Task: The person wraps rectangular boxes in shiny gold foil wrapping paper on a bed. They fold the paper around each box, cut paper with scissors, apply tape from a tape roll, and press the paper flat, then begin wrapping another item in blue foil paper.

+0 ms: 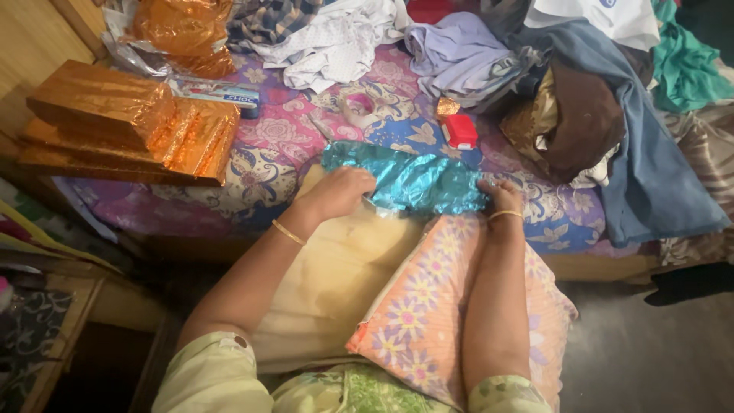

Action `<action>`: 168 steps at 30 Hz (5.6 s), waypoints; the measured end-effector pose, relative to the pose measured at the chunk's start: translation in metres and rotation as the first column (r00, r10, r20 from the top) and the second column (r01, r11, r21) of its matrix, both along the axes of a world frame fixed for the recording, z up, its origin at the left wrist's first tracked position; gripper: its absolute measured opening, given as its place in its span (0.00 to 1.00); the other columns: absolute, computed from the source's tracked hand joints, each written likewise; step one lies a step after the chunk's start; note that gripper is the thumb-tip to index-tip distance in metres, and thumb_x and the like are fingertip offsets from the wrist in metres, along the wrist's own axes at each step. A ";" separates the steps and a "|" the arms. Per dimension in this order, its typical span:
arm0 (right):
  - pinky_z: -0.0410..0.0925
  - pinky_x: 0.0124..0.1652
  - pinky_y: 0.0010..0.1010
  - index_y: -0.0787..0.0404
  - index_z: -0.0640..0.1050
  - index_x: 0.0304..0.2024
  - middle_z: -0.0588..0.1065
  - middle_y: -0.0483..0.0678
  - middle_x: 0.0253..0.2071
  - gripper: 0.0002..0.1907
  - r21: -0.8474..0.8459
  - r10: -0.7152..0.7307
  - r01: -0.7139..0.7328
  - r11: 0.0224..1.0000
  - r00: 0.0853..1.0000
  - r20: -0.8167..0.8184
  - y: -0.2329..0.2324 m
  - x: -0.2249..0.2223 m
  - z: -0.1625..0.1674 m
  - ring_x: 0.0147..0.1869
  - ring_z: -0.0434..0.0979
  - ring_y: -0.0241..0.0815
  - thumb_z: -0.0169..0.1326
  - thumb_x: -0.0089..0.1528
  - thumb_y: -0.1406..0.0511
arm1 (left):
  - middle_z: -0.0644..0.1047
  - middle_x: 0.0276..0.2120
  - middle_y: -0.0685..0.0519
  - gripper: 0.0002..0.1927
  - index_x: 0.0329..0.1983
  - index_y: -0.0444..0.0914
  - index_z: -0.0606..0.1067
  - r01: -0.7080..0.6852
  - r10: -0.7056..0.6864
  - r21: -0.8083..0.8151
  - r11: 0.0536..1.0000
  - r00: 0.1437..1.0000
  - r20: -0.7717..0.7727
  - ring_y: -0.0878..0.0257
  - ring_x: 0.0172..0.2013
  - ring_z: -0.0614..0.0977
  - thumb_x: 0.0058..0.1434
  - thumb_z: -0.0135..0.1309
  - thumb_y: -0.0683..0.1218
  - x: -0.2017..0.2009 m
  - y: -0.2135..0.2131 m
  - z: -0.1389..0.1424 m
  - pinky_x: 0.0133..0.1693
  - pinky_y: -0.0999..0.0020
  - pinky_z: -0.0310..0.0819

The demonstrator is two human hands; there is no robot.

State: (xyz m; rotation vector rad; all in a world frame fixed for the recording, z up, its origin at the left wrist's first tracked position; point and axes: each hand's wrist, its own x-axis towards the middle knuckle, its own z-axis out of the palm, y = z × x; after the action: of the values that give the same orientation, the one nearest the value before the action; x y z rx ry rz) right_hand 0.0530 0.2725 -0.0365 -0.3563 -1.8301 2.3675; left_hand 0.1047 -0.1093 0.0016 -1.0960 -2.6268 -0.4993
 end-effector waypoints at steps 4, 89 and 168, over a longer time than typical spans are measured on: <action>0.66 0.23 0.33 0.66 0.80 0.34 0.75 0.49 0.25 0.10 0.452 0.055 -0.107 0.886 0.990 0.127 0.014 0.009 0.004 0.23 0.72 0.40 0.67 0.51 0.71 | 0.82 0.37 0.44 0.18 0.37 0.36 0.80 0.064 -0.048 -0.034 0.997 0.933 0.356 0.47 0.40 0.83 0.52 0.66 0.54 -0.012 0.008 0.016 0.42 0.54 0.76; 0.71 0.35 0.30 0.56 0.67 0.43 0.75 0.46 0.33 0.29 0.370 0.305 -0.360 0.856 0.931 0.199 0.047 0.035 -0.001 0.37 0.78 0.38 0.70 0.47 0.75 | 0.77 0.59 0.47 0.37 0.55 0.50 0.82 0.407 -0.266 -0.080 0.910 0.720 0.641 0.46 0.65 0.73 0.66 0.32 0.73 -0.111 0.258 0.014 0.70 0.46 0.52; 0.73 0.41 0.30 0.60 0.79 0.52 0.81 0.48 0.44 0.23 0.678 0.095 -0.032 0.735 0.994 -0.055 0.041 0.014 0.007 0.43 0.81 0.39 0.67 0.54 0.69 | 0.80 0.42 0.44 0.18 0.48 0.39 0.79 0.051 0.026 0.416 0.908 0.984 -0.178 0.44 0.44 0.80 0.60 0.61 0.54 -0.103 0.098 -0.004 0.45 0.50 0.74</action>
State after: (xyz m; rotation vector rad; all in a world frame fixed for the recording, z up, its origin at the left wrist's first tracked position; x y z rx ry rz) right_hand 0.0665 0.3136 -0.0294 -0.0953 -2.5086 1.5264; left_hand 0.0016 -0.0110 -0.0021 -0.9648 -2.2134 -0.8753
